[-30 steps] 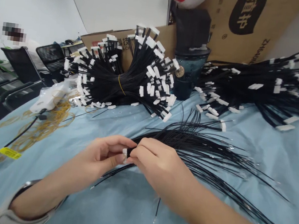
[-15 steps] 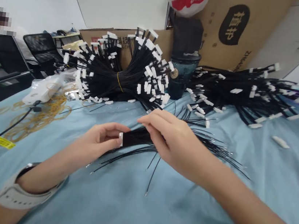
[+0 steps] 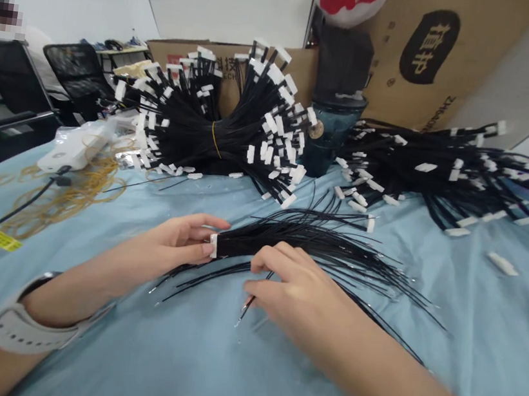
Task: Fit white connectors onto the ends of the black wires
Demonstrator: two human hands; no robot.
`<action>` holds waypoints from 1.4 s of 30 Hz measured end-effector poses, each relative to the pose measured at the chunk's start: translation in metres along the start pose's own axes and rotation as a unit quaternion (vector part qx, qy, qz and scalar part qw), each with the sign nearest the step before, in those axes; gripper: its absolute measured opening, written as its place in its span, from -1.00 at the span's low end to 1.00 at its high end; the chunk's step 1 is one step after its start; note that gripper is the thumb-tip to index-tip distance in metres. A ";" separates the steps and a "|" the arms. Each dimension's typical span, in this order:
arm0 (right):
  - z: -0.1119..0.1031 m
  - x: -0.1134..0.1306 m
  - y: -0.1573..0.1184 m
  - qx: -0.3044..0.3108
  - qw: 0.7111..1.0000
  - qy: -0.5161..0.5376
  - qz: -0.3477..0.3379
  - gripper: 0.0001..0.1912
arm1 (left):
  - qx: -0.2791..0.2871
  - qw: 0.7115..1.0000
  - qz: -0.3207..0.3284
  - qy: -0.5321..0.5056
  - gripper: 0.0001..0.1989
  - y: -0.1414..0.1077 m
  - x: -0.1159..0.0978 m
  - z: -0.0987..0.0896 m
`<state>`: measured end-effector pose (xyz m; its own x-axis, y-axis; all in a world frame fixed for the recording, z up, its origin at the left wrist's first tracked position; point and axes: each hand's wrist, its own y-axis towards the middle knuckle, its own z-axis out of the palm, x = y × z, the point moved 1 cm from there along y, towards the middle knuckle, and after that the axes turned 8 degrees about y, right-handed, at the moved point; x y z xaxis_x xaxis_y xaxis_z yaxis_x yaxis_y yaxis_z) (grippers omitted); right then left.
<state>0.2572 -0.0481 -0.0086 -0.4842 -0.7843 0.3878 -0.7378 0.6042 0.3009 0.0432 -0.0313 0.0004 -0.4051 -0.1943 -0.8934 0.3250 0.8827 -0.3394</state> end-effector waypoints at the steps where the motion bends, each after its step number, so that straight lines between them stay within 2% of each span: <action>1: -0.001 -0.001 0.002 -0.021 1.000 0.022 -0.007 -0.77 | -0.001 1.000 -0.006 -0.004 -0.62 0.000 0.000 0.000; 5: 0.002 -0.002 0.002 -0.100 0.989 0.098 -0.051 -0.78 | 0.015 0.998 -0.008 -0.057 -0.67 0.002 0.003 0.003; 7: 0.004 0.002 0.002 -0.125 0.986 0.098 -0.047 -0.74 | 0.026 0.994 -0.008 -0.101 -0.67 0.002 0.003 0.005; 11: 0.007 0.008 0.002 -0.142 0.988 0.064 0.015 -0.69 | 0.026 0.988 -0.010 -0.151 -0.71 0.002 0.001 0.008; 15: 0.009 0.004 0.002 -0.167 0.974 0.120 0.100 -0.83 | 0.030 0.987 -0.013 -0.155 -0.71 0.001 0.000 0.010; 17: 0.010 0.001 0.001 -0.160 0.965 0.146 0.144 -0.90 | 0.038 0.988 -0.010 -0.147 -0.73 0.000 -0.001 0.010; 19: 0.011 0.000 0.000 -0.143 0.962 0.159 0.168 -0.87 | 0.042 0.990 -0.005 -0.133 -0.75 -0.002 -0.001 0.011; 26: 0.010 0.005 -0.001 -0.158 0.961 0.156 0.166 -0.84 | 0.043 0.995 0.011 -0.090 -0.81 -0.005 -0.006 0.013; 32: 0.012 0.005 0.001 -0.148 0.961 0.156 0.175 -0.84 | 0.047 0.998 0.026 -0.040 -0.81 -0.004 -0.005 0.013; 38: 0.011 0.005 0.003 -0.125 0.950 0.206 0.197 -0.83 | 0.052 0.998 0.033 -0.008 -0.79 -0.004 -0.002 0.014; 42: 0.011 0.004 0.003 -0.119 0.951 0.215 0.185 -0.82 | 0.049 0.998 0.036 -0.005 -0.81 -0.003 -0.003 0.016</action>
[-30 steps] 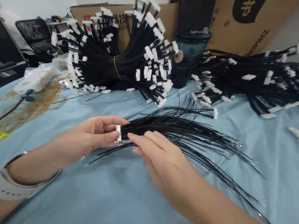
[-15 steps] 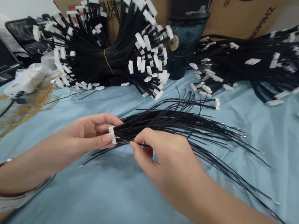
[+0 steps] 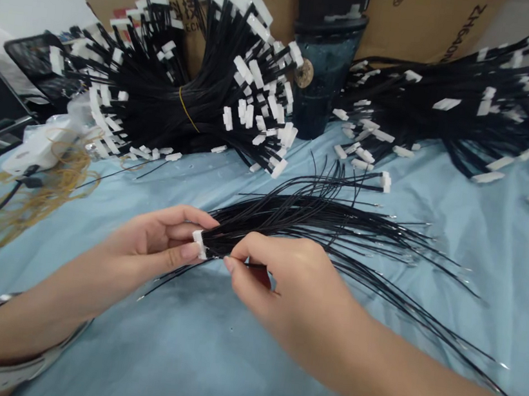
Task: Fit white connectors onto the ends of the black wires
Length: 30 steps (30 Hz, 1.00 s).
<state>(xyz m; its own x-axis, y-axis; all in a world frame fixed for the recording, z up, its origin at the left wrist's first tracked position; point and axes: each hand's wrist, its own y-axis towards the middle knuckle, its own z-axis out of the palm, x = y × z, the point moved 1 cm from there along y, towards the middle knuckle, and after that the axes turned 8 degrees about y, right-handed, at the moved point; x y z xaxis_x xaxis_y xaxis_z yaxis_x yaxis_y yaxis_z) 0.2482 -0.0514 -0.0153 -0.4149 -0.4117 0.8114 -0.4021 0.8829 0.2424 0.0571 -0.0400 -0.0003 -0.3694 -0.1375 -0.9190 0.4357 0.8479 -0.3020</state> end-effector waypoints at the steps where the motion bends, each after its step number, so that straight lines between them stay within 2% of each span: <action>1: 0.000 -0.001 0.000 -0.001 1.000 -0.007 -0.010 -0.82 | -0.002 1.000 -0.001 -0.002 -0.81 0.000 0.000 0.000; 5: 0.000 -0.003 -0.003 -0.018 0.995 -0.062 -0.082 -0.84 | -0.005 1.000 -0.014 -0.004 -0.81 0.000 0.000 0.000; 12: -0.002 -0.005 -0.008 -0.030 0.966 -0.177 -0.188 -0.83 | -0.003 0.999 -0.035 -0.026 -0.78 0.000 0.000 -0.001; 23: -0.001 -0.007 -0.013 -0.024 0.954 -0.166 -0.249 -0.86 | 0.025 0.990 -0.065 -0.123 -0.74 -0.001 -0.003 -0.004; 26: -0.002 -0.007 -0.013 -0.010 0.955 -0.159 -0.250 -0.88 | 0.029 0.986 -0.073 -0.150 -0.74 -0.001 -0.004 -0.004; 30: -0.003 -0.004 -0.011 -0.037 0.959 -0.157 -0.234 -0.86 | 0.039 0.982 -0.076 -0.169 -0.73 0.000 -0.006 -0.003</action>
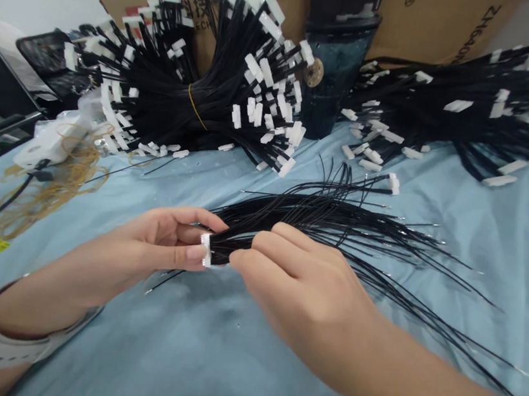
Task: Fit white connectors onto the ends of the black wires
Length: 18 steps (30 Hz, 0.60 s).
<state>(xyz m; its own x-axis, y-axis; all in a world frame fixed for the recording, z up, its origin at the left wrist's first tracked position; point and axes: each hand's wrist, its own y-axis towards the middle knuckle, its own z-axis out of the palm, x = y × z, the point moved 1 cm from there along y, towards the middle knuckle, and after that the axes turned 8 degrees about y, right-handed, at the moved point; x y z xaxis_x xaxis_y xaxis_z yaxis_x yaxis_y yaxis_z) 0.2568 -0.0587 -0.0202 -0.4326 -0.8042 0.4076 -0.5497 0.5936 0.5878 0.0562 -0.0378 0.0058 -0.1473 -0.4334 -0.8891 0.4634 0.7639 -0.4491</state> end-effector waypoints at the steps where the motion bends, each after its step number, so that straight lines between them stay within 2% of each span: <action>1: 0.000 0.000 0.001 -0.009 1.000 -0.003 0.007 -0.85 | 0.001 1.000 -0.001 -0.003 -0.73 0.000 0.000 0.000; 13: 0.003 0.000 0.009 -0.023 0.993 0.076 0.088 -0.87 | 0.002 1.000 0.002 -0.008 -0.75 0.001 0.000 -0.002; 18: 0.004 0.001 0.010 -0.018 0.991 0.094 0.092 -0.87 | 0.006 1.000 0.000 0.006 -0.76 0.002 0.002 -0.001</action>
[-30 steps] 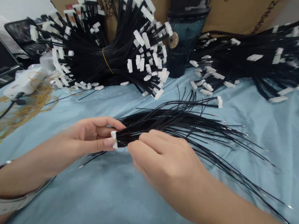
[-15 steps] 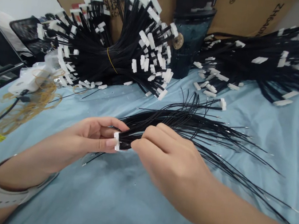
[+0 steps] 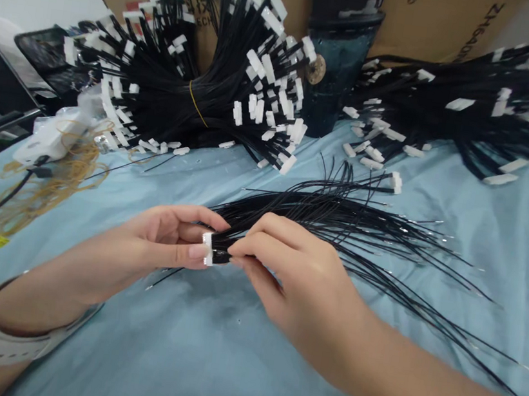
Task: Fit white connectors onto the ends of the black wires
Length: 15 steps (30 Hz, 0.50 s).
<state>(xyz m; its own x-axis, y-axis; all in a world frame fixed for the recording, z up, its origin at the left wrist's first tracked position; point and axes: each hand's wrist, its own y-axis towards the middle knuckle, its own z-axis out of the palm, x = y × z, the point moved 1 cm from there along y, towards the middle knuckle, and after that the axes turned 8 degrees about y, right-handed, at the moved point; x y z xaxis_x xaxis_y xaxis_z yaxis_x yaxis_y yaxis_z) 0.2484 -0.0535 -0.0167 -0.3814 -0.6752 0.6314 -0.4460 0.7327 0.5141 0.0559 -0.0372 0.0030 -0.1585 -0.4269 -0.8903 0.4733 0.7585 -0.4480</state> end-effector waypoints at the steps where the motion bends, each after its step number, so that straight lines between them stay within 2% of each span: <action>1: 0.000 0.000 0.000 0.001 1.000 0.001 -0.002 -0.87 | -0.001 1.000 -0.001 0.002 -0.76 0.000 0.001 0.000; 4: 0.000 0.002 0.000 0.001 1.000 0.005 -0.004 -0.87 | -0.003 1.000 -0.002 0.011 -0.74 0.000 0.002 0.000; 9: 0.000 0.002 -0.002 -0.013 0.999 -0.004 0.035 -0.88 | -0.013 0.999 0.001 0.031 -0.74 -0.001 0.003 0.001; 15: 0.003 0.002 -0.001 0.004 0.998 -0.002 0.056 -0.85 | -0.015 1.000 0.002 0.024 -0.75 0.000 0.003 0.001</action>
<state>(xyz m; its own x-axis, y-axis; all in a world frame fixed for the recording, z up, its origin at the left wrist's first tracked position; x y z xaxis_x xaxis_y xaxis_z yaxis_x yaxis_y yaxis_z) 0.2461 -0.0560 -0.0176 -0.4334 -0.5892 0.6819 -0.4069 0.8031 0.4353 0.0566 -0.0393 0.0001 -0.1983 -0.3996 -0.8950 0.4487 0.7748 -0.4454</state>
